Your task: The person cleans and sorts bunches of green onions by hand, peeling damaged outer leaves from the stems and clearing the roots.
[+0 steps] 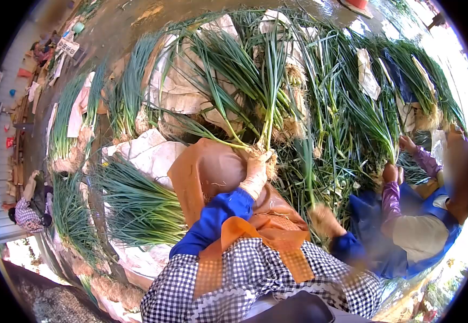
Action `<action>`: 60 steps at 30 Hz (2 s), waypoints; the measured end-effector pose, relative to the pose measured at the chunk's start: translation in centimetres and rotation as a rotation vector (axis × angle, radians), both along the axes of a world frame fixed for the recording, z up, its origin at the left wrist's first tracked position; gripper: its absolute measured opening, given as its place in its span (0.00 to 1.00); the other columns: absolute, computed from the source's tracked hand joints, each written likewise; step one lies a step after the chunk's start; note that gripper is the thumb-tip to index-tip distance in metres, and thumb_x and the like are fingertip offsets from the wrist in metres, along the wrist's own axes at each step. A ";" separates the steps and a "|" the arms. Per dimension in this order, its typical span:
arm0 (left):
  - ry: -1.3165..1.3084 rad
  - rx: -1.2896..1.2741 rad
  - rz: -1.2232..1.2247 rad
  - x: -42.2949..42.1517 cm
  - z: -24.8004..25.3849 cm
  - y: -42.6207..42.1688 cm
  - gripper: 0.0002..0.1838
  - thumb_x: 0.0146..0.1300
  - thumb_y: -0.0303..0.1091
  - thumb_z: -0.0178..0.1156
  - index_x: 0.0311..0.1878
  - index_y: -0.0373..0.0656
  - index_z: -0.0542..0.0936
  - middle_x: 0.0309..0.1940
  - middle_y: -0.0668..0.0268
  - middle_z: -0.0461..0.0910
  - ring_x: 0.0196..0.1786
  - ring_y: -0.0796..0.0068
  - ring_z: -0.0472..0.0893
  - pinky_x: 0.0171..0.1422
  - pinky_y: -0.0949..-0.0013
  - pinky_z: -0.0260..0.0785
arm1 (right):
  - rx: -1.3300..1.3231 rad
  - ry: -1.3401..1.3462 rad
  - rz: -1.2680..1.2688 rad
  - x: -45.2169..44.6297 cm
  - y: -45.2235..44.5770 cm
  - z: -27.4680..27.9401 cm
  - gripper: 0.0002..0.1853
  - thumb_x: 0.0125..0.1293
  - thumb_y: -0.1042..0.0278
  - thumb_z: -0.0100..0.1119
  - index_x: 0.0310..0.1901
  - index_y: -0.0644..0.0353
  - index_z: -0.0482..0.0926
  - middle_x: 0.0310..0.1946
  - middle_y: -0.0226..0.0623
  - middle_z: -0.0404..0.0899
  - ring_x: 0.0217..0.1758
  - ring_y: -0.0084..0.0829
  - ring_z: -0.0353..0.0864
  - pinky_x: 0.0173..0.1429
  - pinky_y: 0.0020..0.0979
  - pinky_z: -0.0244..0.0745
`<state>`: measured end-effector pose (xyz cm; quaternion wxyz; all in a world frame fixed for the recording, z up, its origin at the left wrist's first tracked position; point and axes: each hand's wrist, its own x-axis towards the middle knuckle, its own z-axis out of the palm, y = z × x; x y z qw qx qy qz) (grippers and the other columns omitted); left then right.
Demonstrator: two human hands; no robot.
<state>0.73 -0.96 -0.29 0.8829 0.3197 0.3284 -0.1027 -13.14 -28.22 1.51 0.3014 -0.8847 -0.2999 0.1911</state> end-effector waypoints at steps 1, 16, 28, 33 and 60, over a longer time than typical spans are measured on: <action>0.039 -0.013 -0.080 0.0 0.9 -0.1 0.08 0.58 0.24 0.57 0.41 0.39 0.76 0.25 0.67 0.76 0.19 0.79 0.73 0.19 0.78 0.65 | -0.787 0.031 0.611 -4.0 -2.0 -1.8 0.08 0.59 0.65 0.51 0.32 0.58 0.78 0.33 0.39 0.77 0.33 0.38 0.77 0.34 0.36 0.72; -0.103 0.015 -0.125 -1.1 2.0 0.2 0.11 0.62 0.45 0.55 0.41 0.50 0.76 0.27 0.71 0.77 0.22 0.79 0.72 0.22 0.75 0.65 | -0.049 -0.216 -0.638 25.0 18.2 0.8 0.18 0.65 0.51 0.47 0.30 0.56 0.78 0.23 0.38 0.78 0.26 0.38 0.75 0.33 0.35 0.71; 0.011 0.021 -0.066 -1.3 2.0 0.0 0.05 0.59 0.34 0.58 0.37 0.46 0.77 0.20 0.69 0.75 0.14 0.82 0.68 0.14 0.81 0.57 | 0.282 0.411 -0.734 15.2 8.1 4.3 0.23 0.64 0.47 0.50 0.29 0.63 0.77 0.15 0.33 0.73 0.18 0.22 0.72 0.25 0.26 0.67; -0.137 0.179 -0.058 -1.2 -0.1 -0.2 0.07 0.62 0.32 0.54 0.41 0.42 0.76 0.31 0.69 0.78 0.22 0.80 0.74 0.19 0.78 0.65 | 0.127 0.051 -0.555 22.5 14.2 2.2 0.24 0.59 0.47 0.56 0.49 0.57 0.75 0.40 0.38 0.78 0.36 0.35 0.78 0.40 0.31 0.73; 0.028 -0.030 -0.010 0.2 0.4 -0.1 0.07 0.63 0.39 0.54 0.39 0.49 0.78 0.19 0.73 0.72 0.16 0.81 0.68 0.15 0.79 0.59 | -0.703 0.139 0.116 10.0 2.6 5.2 0.25 0.57 0.43 0.55 0.45 0.57 0.76 0.38 0.43 0.79 0.41 0.41 0.79 0.44 0.36 0.74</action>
